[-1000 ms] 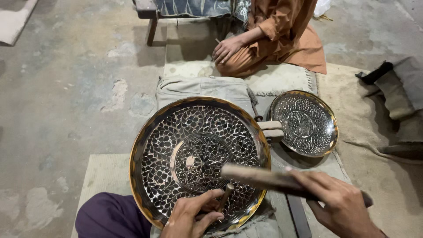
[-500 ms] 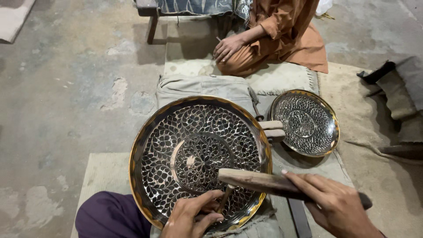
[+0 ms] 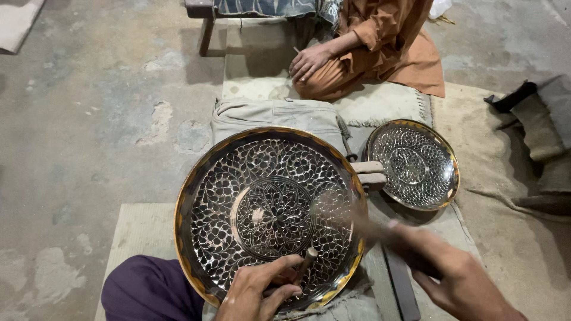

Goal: The person sits on the floor holding a small punch against a large decorative brass tray and strikes it repeatedly with a wooden mallet, working the engraved pattern across the tray surface. A second finished tray rests beside the work area.

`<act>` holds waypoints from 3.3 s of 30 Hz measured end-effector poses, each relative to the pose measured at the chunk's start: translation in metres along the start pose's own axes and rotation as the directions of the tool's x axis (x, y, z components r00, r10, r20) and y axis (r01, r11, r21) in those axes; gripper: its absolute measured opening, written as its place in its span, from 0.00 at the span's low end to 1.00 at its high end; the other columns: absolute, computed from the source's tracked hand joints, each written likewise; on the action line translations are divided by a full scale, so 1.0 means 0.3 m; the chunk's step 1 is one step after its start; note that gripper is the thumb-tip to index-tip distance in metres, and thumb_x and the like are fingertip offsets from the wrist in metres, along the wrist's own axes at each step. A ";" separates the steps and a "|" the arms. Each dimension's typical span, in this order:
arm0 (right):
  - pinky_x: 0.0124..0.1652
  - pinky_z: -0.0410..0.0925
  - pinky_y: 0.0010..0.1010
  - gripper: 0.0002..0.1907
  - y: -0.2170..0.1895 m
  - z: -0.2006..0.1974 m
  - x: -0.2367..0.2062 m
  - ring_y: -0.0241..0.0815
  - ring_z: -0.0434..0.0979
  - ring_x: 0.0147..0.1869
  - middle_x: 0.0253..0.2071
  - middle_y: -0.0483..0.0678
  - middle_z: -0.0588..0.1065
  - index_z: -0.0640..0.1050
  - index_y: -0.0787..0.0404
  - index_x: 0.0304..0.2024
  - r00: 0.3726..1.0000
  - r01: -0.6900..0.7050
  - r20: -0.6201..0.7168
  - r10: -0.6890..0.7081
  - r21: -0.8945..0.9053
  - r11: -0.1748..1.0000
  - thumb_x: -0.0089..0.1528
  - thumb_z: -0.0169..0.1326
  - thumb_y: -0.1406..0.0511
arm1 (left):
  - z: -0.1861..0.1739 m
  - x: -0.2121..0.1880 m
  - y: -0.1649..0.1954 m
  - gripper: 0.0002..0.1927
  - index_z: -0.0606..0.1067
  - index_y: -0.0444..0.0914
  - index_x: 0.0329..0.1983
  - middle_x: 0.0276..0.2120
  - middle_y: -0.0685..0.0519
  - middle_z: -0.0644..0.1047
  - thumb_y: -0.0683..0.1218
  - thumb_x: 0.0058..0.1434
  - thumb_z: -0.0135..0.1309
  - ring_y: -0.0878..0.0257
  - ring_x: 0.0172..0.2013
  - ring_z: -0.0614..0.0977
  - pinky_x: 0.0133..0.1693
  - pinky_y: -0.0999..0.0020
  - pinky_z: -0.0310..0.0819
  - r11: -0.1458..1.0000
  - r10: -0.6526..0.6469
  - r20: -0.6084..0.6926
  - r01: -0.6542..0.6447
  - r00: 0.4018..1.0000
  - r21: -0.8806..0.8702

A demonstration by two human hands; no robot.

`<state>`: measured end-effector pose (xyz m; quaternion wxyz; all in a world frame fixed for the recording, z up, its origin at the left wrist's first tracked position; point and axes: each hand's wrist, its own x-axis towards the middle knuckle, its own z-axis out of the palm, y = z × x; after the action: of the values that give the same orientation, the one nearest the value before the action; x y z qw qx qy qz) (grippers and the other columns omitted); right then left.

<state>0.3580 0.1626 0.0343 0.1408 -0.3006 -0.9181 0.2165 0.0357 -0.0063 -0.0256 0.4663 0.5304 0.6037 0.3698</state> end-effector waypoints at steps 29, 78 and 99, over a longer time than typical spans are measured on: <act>0.53 0.73 0.41 0.40 -0.007 0.035 -0.004 0.52 0.80 0.58 0.58 0.50 0.76 0.70 0.52 0.65 0.996 -0.061 -0.076 0.052 -0.120 0.991 0.48 0.61 0.70 | -0.003 0.004 -0.022 0.25 0.75 0.40 0.60 0.39 0.46 0.86 0.44 0.58 0.64 0.58 0.42 0.90 0.46 0.62 0.85 0.999 0.007 0.036 -0.006 0.999 -0.034; 0.57 0.71 0.36 0.41 0.085 0.110 -0.140 0.53 0.80 0.60 0.57 0.56 0.78 0.72 0.60 0.61 0.986 -0.103 -0.132 0.100 -0.016 0.995 0.43 0.63 0.74 | -0.034 -0.013 -0.007 0.24 0.76 0.40 0.61 0.42 0.45 0.86 0.48 0.61 0.60 0.57 0.42 0.90 0.47 0.61 0.82 0.994 0.094 0.064 -0.097 0.994 0.056; 0.55 0.76 0.38 0.47 0.013 0.081 -0.092 0.45 0.84 0.56 0.57 0.41 0.81 0.72 0.40 0.69 0.941 -0.247 0.188 0.281 -0.187 0.951 0.47 0.67 0.69 | -0.029 -0.016 -0.030 0.24 0.76 0.38 0.59 0.41 0.45 0.86 0.48 0.59 0.64 0.55 0.43 0.90 0.46 0.60 0.83 0.987 0.142 0.018 -0.143 0.990 0.070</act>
<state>0.3721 0.1408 0.0078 -0.0131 -0.4068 -0.8935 0.1897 0.0248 -0.0121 -0.0307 0.4234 0.5908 0.5740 0.3771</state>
